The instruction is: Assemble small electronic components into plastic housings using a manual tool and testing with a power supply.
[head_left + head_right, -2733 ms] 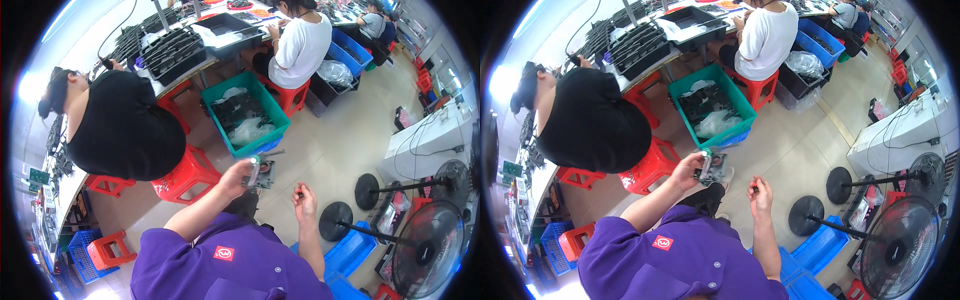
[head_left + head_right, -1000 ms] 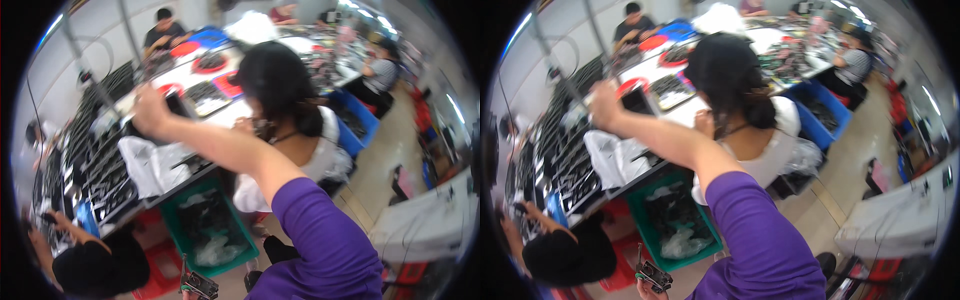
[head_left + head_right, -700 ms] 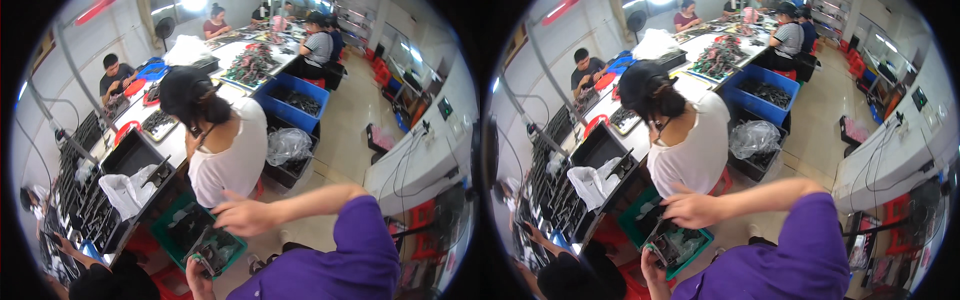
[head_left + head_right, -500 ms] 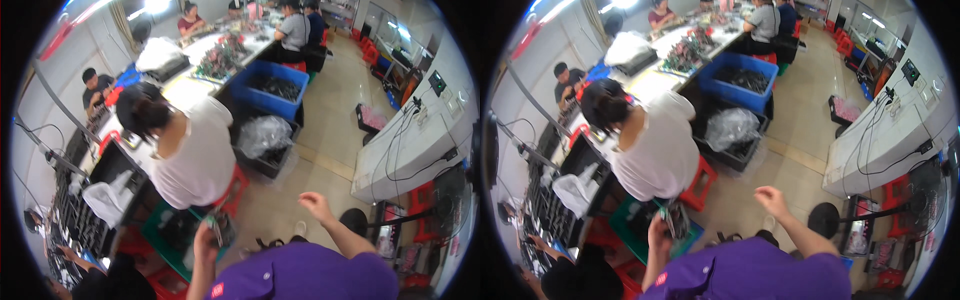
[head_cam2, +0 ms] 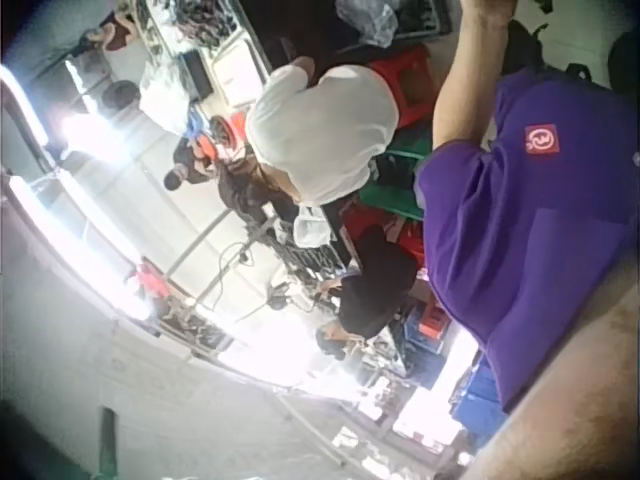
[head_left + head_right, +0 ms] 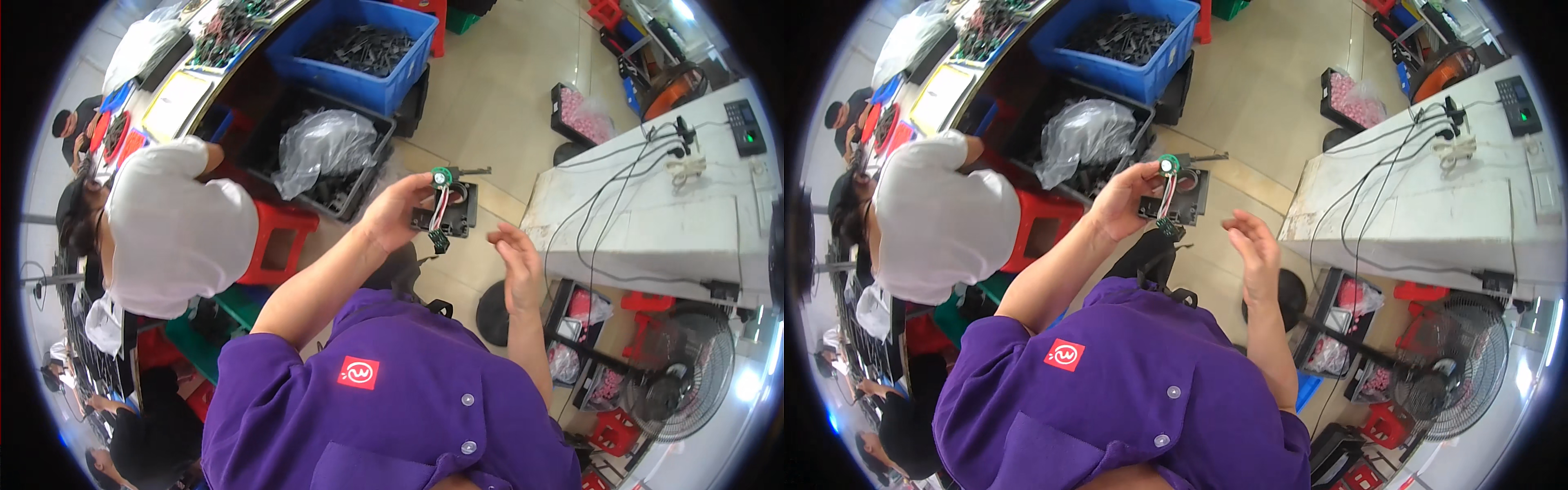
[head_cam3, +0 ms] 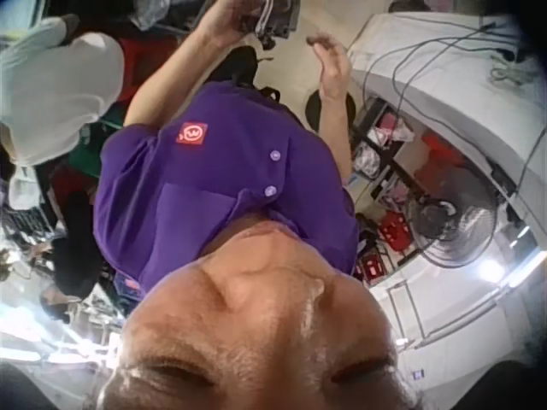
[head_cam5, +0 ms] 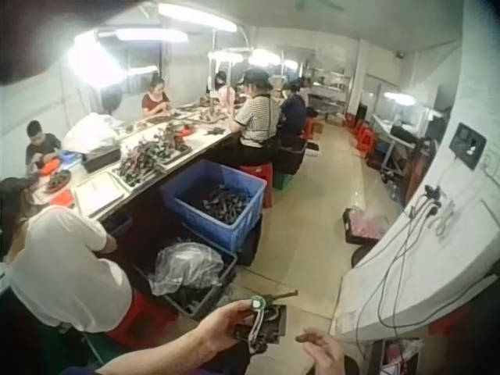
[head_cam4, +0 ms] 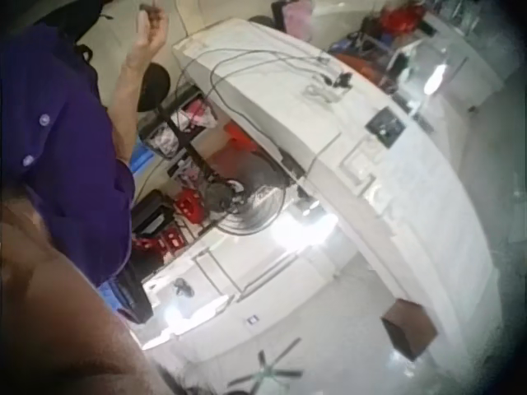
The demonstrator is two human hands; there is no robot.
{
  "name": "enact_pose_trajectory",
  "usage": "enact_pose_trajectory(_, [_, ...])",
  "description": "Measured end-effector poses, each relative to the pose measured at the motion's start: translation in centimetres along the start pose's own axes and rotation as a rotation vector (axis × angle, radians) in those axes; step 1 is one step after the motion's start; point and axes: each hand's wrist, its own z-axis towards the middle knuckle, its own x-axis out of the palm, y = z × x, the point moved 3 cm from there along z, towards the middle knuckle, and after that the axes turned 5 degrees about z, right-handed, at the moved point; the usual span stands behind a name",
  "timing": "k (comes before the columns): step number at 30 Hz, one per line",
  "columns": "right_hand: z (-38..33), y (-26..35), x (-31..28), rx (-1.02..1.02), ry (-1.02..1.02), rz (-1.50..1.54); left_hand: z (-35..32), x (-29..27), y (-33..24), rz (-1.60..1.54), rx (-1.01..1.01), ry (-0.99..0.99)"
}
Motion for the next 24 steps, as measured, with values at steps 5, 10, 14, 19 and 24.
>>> enact_pose_trajectory(5, [14.1, 1.6, 0.4, 0.106, 0.178, 0.176, 12.7, 2.5, -4.7, 0.001, -0.02, 0.058])
enact_pose_trajectory(10, [26.4, 5.5, -0.1, 0.159, 0.068, 0.241, 24.6, 5.7, -12.1, 0.018, -0.071, 0.063])
enact_pose_trajectory(14, [36.0, 9.3, -2.0, 0.1, 0.026, 0.128, 34.1, 8.5, -16.9, -0.035, -0.146, 0.061])
enact_pose_trajectory(19, [48.5, 11.6, -7.0, 0.148, -0.018, 0.236, 47.0, 11.2, -20.2, -0.036, -0.137, 0.075])
enact_pose_trajectory(24, [62.4, 14.6, -12.9, 0.154, -0.005, 0.22, 60.9, 14.4, -23.7, -0.01, -0.109, 0.061])
